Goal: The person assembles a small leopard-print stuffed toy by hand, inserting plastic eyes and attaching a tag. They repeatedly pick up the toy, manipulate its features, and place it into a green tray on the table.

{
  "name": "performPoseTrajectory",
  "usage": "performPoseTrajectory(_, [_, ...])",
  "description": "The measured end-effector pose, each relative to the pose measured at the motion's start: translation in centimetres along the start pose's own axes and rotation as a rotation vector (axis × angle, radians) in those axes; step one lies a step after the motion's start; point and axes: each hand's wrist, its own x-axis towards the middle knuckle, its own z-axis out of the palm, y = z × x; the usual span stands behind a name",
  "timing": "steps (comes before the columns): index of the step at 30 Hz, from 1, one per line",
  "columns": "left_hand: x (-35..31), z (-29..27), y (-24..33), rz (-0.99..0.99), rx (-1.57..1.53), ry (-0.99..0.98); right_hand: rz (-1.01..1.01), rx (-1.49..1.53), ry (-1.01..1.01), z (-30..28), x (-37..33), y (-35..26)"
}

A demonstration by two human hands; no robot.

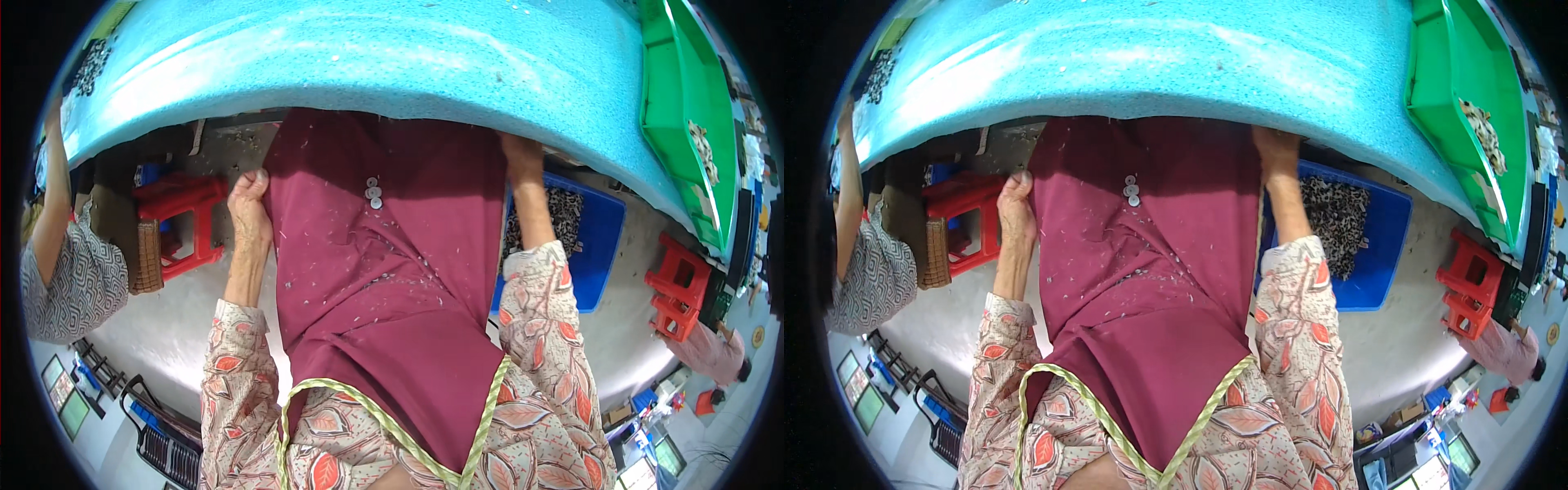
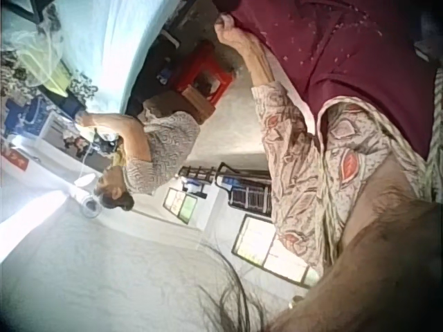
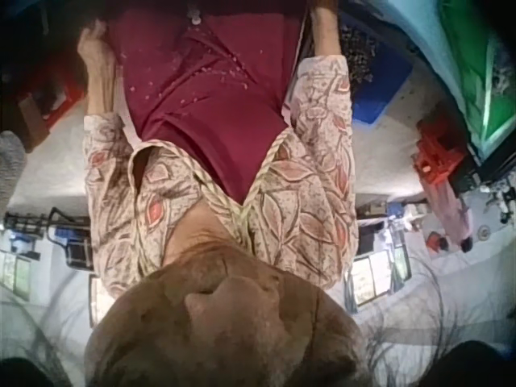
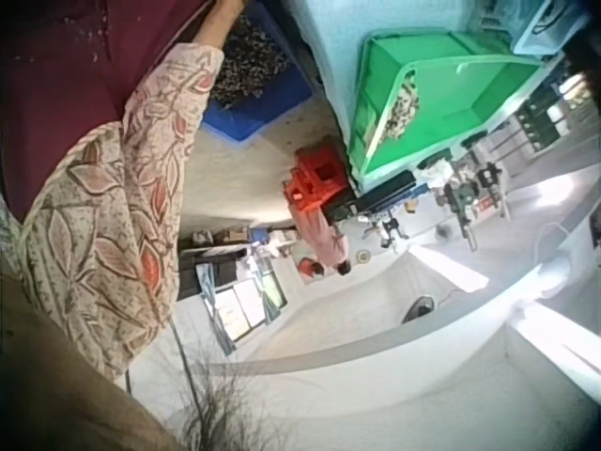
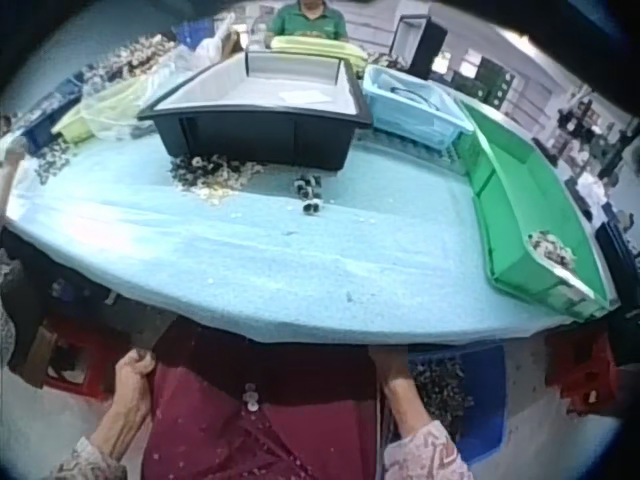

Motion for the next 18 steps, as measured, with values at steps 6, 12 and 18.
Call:
performPoseTrajectory(6, [-2.1, 2.0, 5.0, 0.015, -0.03, -0.134, 0.355, 0.612, 0.106, -7.1, 0.5, 3.6])
performPoseTrajectory(12, [-0.2, 5.3, 7.0, 0.076, 0.086, -0.016, 0.189, 0.33, 0.216, -6.2, -1.4, -0.5])
performPoseTrajectory(18, [2.3, 5.0, 2.4, 0.285, 0.586, 0.112, 0.152, -0.364, -0.247, -2.9, -2.2, 1.2])
